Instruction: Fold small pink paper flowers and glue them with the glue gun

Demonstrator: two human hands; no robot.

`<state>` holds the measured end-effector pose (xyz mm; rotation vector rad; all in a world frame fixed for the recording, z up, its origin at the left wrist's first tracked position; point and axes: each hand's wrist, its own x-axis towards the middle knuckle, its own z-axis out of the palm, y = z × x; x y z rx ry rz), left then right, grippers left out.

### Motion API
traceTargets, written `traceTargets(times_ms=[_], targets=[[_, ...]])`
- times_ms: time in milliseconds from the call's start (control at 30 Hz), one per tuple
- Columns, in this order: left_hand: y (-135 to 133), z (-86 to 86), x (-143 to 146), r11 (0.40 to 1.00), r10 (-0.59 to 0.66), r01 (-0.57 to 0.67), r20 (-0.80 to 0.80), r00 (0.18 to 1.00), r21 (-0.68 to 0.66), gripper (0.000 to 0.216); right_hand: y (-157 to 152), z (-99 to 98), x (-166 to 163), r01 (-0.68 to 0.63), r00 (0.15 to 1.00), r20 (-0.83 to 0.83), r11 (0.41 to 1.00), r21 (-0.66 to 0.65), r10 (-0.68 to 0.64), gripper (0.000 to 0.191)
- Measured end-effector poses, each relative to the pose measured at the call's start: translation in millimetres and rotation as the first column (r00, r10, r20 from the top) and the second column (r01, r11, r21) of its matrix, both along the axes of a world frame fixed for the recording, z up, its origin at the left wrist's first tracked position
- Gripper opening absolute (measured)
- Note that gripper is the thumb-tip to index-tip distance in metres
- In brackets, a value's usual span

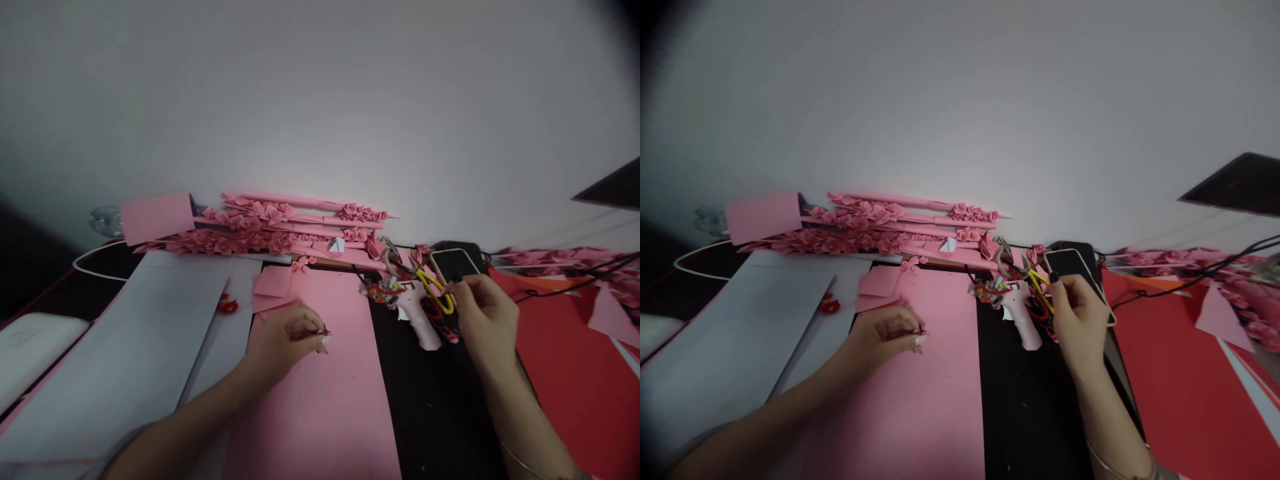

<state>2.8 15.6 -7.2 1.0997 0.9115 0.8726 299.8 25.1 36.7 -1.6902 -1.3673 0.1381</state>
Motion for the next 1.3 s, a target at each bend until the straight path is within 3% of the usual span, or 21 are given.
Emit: traceTargets(times_ms=[67,167,300,400,467,533,633,700,767,933,1300], targets=[[-0.3,0.9,-0.3,1.000,-0.003,0.003,-0.012,1.000,0.004,0.012,-0.6,1.1,0.8,0.076,0.978,0.198,0.993,-0.086,-0.058,0.019],[-0.6,1.6,-0.5,1.000,-0.003,0.003,-0.012,1.000,0.002,0.012,0.8,4.7,2.3,0.210,0.879,0.468,0.954,-0.214,-0.089,0.019],[-0.2,1.4,-0.1,1.000,0.003,-0.003,-0.005,1.000,-0.010,0.012,1.0,10.2,8.2,0.339,0.795,0.605,0.866,-0.368,-0.054,0.029],[0.5,1.4,-0.1,1.000,0.003,-0.003,-0.007,1.000,-0.005,0.012,-1.8,11.3,15.4,0.264,0.867,0.499,0.853,-0.450,-0.006,0.042],[0.6,1.2,-0.3,1.000,0.002,-0.002,-0.003,1.000,0.002,0.012,-3.1,10.2,18.6,0.099,0.962,0.271,0.897,-0.431,0.024,0.046],[0.5,0.7,-0.4,1.000,0.005,-0.005,0.005,1.000,0.001,0.013,-2.9,8.9,18.6,-0.070,0.997,-0.057,0.950,-0.303,0.055,0.042],[0.5,-0.8,-0.4,1.000,0.002,-0.002,0.000,1.000,0.001,0.013,0.0,9.0,12.7,-0.165,0.846,-0.515,0.986,-0.007,0.137,0.019],[0.7,-2.1,-0.2,1.000,0.004,-0.004,-0.005,1.000,0.005,0.012,2.4,10.9,7.2,-0.209,0.726,-0.650,0.973,0.102,0.225,0.013],[0.9,-3.3,0.0,1.000,0.010,-0.010,0.000,1.000,0.007,0.012,4.8,13.7,2.4,-0.222,0.710,-0.661,0.968,0.117,0.243,0.016],[1.5,-5.3,-0.2,1.000,0.015,-0.015,0.002,1.000,0.008,0.013,13.7,23.7,-5.6,-0.296,0.824,-0.490,0.953,0.057,0.285,0.029],[2.7,-5.6,0.4,0.999,0.033,-0.033,0.004,0.999,0.002,0.013,51.8,66.9,-41.5,-0.295,0.907,-0.288,0.952,0.081,0.306,0.008]])
